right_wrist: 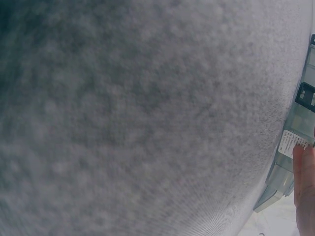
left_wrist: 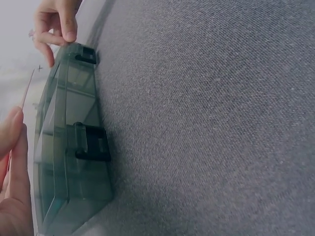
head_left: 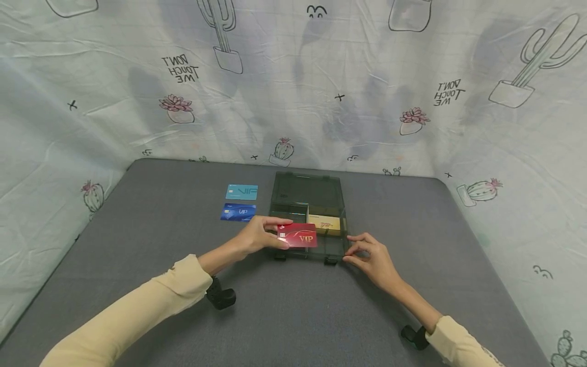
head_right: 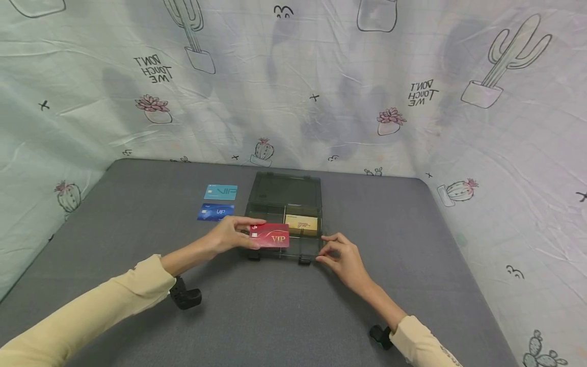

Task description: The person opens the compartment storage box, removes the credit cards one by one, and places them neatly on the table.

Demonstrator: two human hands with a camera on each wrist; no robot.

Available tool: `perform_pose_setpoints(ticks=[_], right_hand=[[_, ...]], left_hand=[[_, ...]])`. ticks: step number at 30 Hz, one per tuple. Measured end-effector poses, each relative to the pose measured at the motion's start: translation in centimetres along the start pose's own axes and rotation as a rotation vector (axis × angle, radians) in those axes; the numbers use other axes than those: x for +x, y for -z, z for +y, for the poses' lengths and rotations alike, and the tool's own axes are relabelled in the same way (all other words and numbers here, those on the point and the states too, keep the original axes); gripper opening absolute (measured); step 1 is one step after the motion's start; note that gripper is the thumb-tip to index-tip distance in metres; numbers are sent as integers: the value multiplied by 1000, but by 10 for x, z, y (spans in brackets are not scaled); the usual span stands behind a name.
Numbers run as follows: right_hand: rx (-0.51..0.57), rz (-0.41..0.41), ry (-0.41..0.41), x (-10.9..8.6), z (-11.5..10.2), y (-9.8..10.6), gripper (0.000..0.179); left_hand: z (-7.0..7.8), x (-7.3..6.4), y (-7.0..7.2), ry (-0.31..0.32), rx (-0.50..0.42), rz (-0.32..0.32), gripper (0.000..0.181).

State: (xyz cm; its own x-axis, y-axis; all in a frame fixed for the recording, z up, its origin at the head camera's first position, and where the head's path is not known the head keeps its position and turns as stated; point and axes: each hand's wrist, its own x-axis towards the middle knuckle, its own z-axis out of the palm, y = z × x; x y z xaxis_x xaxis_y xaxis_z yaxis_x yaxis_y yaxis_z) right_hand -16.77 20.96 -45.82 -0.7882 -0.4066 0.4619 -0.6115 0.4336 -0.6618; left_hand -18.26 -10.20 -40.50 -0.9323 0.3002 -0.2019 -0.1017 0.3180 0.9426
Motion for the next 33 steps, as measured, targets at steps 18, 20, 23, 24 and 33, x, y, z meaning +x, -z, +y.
perform_pose_setpoints(ticks=[18,20,23,24,33], right_hand=[[8,1,5,1,-1,0,17],[5,2,6,1,-2,0,18],[3,2,10,1,-2,0,18],[3,1,10,1,-2,0,18],[-3,3,19,-1,-1,-1,18]], left_hand=[[-4,-14,19,28,-9,-13,56],[-5,-16,21,29,-19,-14,57],[-6,-19,23,24,-21,-9,58],[-7,-20,24,22,-20,-7,58],[-15,-28,34,9,-23,-4,59]])
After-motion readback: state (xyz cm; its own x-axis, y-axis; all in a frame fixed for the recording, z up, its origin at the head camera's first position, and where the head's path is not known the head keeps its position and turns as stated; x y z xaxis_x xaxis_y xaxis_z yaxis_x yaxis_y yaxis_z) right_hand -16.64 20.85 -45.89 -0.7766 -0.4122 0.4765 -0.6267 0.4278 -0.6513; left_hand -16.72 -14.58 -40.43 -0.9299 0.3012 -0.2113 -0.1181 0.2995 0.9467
